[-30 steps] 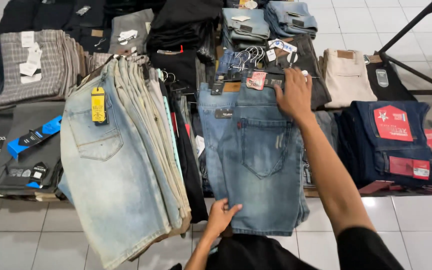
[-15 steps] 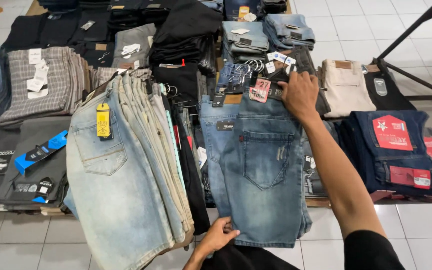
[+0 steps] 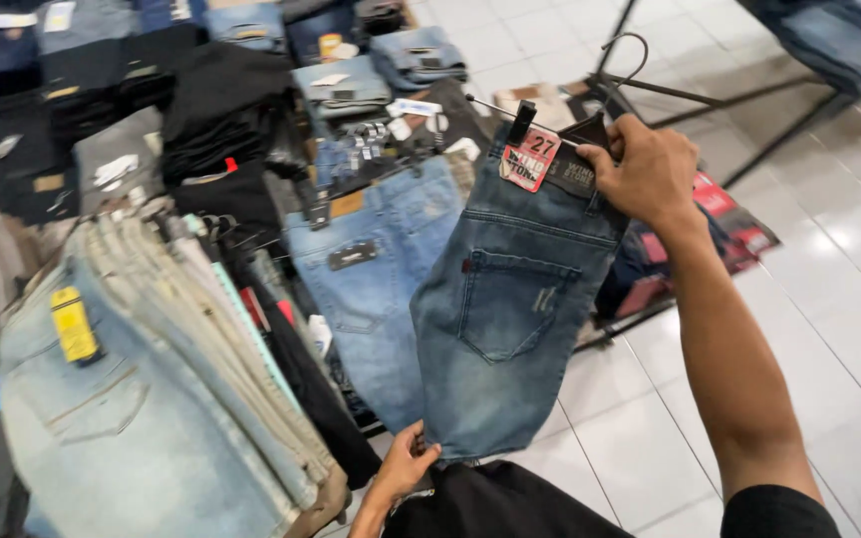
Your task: The person picks up a pair of denim shorts from a display table, smooths the fabric with both hands, and folds them neatly. They then walk to a clothing rack and hang the folded shorts on a hanger among other garments.
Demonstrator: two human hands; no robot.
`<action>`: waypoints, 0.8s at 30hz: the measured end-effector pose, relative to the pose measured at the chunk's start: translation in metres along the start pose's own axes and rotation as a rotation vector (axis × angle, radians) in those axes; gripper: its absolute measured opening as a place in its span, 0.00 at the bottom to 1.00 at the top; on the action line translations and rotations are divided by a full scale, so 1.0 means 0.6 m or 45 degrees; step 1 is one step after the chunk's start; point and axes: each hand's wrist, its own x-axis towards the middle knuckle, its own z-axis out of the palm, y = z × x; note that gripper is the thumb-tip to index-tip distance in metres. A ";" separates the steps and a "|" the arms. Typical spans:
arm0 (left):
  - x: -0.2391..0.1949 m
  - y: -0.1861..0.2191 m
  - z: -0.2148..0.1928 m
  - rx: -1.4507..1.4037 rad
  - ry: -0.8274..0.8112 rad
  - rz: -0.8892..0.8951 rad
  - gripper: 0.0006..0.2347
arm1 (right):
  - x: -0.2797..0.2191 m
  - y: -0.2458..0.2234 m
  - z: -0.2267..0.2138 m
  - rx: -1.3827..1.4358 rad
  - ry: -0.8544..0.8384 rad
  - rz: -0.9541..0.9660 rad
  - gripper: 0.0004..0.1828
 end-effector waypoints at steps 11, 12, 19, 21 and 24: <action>0.040 -0.055 0.166 0.277 -0.433 -0.062 0.19 | -0.232 0.199 -0.195 0.287 -0.053 0.442 0.13; 0.047 -0.068 0.182 0.321 -0.442 -0.060 0.17 | -0.264 0.212 -0.215 0.337 -0.039 0.507 0.13; 0.190 -0.165 0.283 0.585 -0.506 0.030 0.16 | -0.458 0.318 -0.353 0.440 0.092 0.877 0.18; 0.229 -0.157 0.321 0.353 -0.676 -0.018 0.07 | -0.511 0.339 -0.379 0.475 0.163 0.977 0.20; 0.262 -0.118 0.382 0.337 -0.649 -0.179 0.07 | -0.575 0.376 -0.408 0.491 0.252 1.134 0.22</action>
